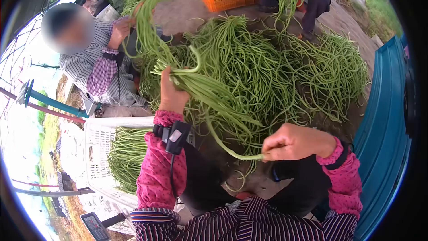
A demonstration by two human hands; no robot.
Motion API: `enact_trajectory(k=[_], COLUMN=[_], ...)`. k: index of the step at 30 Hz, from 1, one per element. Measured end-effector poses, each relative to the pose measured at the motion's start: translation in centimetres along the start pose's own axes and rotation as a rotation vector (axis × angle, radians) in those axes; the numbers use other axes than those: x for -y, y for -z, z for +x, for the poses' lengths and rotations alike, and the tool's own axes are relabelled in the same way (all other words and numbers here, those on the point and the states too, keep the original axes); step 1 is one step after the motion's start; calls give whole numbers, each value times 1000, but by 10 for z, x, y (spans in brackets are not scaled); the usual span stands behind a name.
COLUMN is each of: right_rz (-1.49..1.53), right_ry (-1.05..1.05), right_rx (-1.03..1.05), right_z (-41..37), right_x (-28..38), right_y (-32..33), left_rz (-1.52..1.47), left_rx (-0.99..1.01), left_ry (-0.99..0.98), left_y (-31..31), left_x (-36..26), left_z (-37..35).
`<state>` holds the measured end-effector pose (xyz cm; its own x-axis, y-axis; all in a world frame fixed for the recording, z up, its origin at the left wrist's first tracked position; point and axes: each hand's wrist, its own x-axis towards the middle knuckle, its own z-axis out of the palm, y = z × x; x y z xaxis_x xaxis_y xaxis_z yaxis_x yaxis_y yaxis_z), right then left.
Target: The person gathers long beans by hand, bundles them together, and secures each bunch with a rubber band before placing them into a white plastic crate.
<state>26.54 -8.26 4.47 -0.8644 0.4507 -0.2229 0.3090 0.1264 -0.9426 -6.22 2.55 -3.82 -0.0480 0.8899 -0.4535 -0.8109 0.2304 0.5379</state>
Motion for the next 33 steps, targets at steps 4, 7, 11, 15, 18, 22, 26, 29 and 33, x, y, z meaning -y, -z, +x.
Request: enact_trajectory(k=[4, 7, 11, 15, 18, 22, 26, 29, 33], right_rz=[135, 131, -668, -867, -519, -104, 101, 426, 581], right_ry=[-103, -109, -296, -245, -117, -9, 189, 76, 158], right_rx=[-203, -725, -1258, -1406, -1326, -974, -748, -492, -440], right_z=[-34, -55, -88, -79, -43, 3, 36, 45, 59], right_x=[-3, -5, -79, -78, -55, -22, -10, 9, -9], right_y=[42, 58, 99, 97, 81, 58, 38, 32, 24], left_rz=[4, 27, 73, 173, 269, 375, 599, 698, 799], left_rx=[110, 119, 352, 489, 708, 808, 830, 864, 901], left_ry=[-48, -74, -130, -33, 8, 176, 347, 405, 388], left_y=[6, 0, -17, -24, -37, -55, -71, -79, -84], left_x=[-9, -5, 3, 7, 20, 42, 61, 68, 68], left_z=[-5, -3, -18, -24, -31, -50, -73, -85, -90])
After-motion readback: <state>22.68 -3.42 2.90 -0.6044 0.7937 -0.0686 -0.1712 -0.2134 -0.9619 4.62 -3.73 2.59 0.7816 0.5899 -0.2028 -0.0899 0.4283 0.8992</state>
